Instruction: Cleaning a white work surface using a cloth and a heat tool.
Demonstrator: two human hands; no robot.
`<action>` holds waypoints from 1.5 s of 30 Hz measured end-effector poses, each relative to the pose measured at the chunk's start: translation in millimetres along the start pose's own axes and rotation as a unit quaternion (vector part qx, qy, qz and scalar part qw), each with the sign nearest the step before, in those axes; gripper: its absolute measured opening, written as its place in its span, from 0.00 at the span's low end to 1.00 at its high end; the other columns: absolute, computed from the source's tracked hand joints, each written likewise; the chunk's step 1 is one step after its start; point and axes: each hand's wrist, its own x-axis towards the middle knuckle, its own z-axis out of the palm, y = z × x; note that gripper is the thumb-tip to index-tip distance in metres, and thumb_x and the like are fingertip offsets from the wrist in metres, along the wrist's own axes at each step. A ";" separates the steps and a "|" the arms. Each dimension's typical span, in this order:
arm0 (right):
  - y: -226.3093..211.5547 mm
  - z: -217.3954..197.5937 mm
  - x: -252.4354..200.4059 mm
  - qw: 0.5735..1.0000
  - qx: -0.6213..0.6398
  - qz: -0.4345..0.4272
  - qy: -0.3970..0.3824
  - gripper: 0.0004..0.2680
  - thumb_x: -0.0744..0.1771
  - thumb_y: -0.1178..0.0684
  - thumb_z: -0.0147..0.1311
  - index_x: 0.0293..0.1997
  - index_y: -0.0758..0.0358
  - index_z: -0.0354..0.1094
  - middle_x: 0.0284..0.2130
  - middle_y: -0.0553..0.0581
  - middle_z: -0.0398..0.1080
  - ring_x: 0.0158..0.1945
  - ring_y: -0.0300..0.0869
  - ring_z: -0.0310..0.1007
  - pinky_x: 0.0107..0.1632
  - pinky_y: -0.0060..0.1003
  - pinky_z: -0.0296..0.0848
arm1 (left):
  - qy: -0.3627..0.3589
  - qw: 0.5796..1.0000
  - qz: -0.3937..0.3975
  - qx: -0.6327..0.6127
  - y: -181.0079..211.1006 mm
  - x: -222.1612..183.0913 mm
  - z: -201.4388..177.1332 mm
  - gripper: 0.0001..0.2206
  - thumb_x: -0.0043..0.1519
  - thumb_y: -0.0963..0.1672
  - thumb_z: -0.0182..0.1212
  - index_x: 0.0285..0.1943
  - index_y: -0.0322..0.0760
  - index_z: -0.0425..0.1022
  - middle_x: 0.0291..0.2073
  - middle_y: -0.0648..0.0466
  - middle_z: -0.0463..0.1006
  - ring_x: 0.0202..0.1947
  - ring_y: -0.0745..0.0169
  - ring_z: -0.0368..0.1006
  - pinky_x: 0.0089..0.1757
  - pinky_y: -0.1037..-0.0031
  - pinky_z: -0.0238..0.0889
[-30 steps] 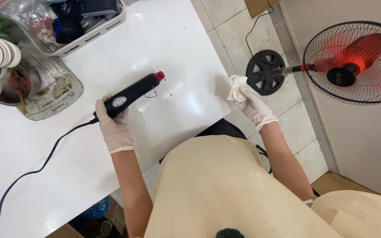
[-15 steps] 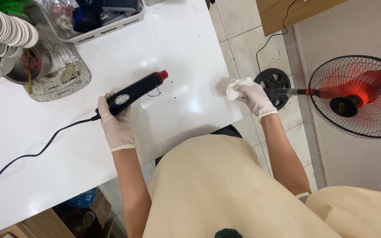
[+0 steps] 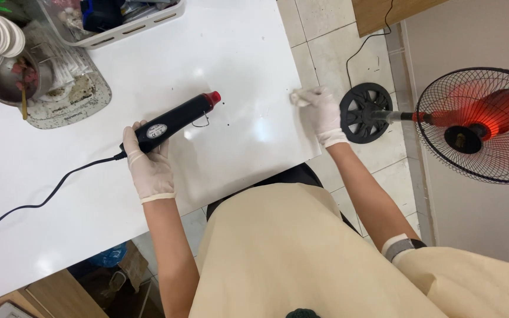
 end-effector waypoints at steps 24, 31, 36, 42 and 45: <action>156.2 50.9 -58.9 0.925 -0.277 -0.259 -0.018 0.15 0.67 0.64 0.50 0.61 0.57 0.68 0.64 0.57 0.66 0.70 0.50 0.65 0.61 0.42 0.75 | 0.032 0.999 0.016 -0.005 -1.1 -1.4 -6.3 0.17 0.65 0.50 0.61 0.56 0.36 0.72 0.54 0.50 0.77 0.56 0.58 0.76 0.57 0.60 0.76; 68.6 52.8 12.9 0.948 -0.238 -0.209 -0.005 0.15 0.68 0.65 0.49 0.61 0.62 0.70 0.65 0.63 0.65 0.68 0.54 0.64 0.57 0.43 0.74 | 0.035 0.999 0.012 0.001 -5.7 -9.0 -3.7 0.17 0.66 0.50 0.62 0.56 0.35 0.73 0.54 0.50 0.77 0.57 0.57 0.75 0.59 0.61 0.76; 122.9 46.9 -55.8 0.931 -0.243 -0.271 0.000 0.15 0.67 0.64 0.53 0.60 0.61 0.71 0.61 0.59 0.68 0.67 0.50 0.65 0.59 0.41 0.75 | 0.037 0.999 0.013 0.005 -7.1 -5.0 -7.0 0.16 0.66 0.50 0.61 0.56 0.35 0.73 0.53 0.50 0.77 0.57 0.58 0.75 0.58 0.60 0.76; 106.0 46.4 -17.5 0.921 -0.255 -0.292 -0.036 0.18 0.63 0.67 0.51 0.60 0.60 0.71 0.60 0.61 0.69 0.66 0.54 0.67 0.61 0.42 0.76 | 0.029 0.999 0.019 0.000 -3.4 -9.8 -8.9 0.16 0.66 0.50 0.60 0.56 0.36 0.72 0.54 0.51 0.76 0.58 0.59 0.74 0.58 0.61 0.75; 51.3 65.7 42.0 0.938 -0.217 -0.266 0.045 0.14 0.67 0.65 0.52 0.58 0.59 0.73 0.61 0.62 0.70 0.65 0.51 0.68 0.59 0.42 0.75 | 0.025 0.999 0.021 0.000 -5.2 -5.4 -6.9 0.16 0.66 0.50 0.61 0.56 0.37 0.72 0.54 0.51 0.76 0.57 0.59 0.74 0.58 0.62 0.74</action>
